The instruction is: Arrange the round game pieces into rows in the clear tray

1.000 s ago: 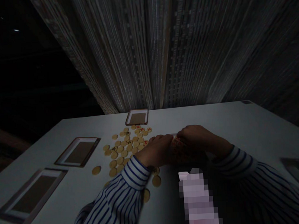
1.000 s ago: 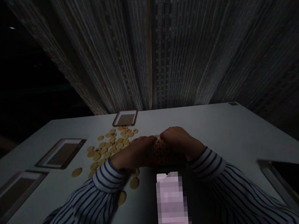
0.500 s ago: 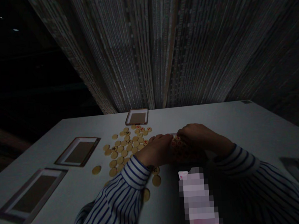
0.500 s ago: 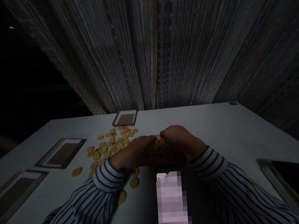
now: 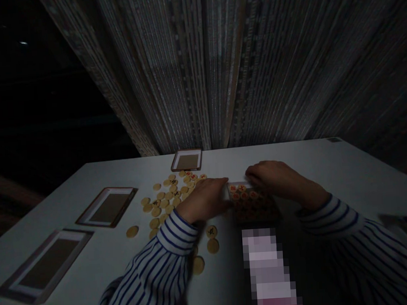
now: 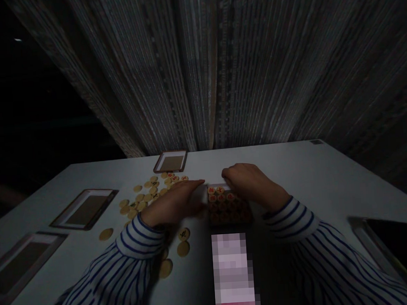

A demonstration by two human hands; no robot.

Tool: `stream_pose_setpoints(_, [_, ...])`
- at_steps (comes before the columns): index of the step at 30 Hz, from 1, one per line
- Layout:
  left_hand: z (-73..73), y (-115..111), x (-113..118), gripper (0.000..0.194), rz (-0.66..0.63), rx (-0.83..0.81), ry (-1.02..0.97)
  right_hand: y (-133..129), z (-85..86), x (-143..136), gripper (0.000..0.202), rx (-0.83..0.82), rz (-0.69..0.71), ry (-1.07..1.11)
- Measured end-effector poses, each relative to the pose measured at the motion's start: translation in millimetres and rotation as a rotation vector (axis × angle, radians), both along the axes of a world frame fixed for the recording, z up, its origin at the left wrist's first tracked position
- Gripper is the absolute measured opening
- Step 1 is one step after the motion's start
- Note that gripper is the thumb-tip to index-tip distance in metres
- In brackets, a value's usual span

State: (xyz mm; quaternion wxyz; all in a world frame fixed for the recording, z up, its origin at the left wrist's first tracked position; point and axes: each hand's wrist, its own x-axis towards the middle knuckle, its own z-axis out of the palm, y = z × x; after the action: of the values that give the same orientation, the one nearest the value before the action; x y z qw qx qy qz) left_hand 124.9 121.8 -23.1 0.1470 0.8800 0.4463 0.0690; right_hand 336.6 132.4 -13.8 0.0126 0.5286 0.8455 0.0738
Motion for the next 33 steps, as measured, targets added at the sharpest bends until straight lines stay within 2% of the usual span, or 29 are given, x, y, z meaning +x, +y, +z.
stream_pose_setpoints(6, [13.5,7.2,-10.9,0.027,0.092,0.076,-0.086,-4.0,6.6,-3.4,0.030,0.041,-0.011,0.029])
stream_pose_setpoints(18, [38.8,13.3,-38.0,0.023,0.236,0.125,-0.233,-16.9,19.1,-15.0,0.030,0.164,0.041,0.149])
stream_pose_setpoints(25, [40.3,16.8,-51.4,0.022,0.179,0.140,-0.222,-14.0,28.9,-26.5,0.028,0.160,0.043,0.219])
stream_pose_setpoints(29, [41.2,16.9,-59.7,0.029,0.109,0.078,-0.140,-8.2,28.1,-34.7,0.027,0.157,0.070,0.240])
stream_pose_setpoints(33, [40.7,16.5,-64.3,0.027,0.083,0.027,-0.060,-3.3,27.9,-43.7,0.028,0.136,0.091,0.239])
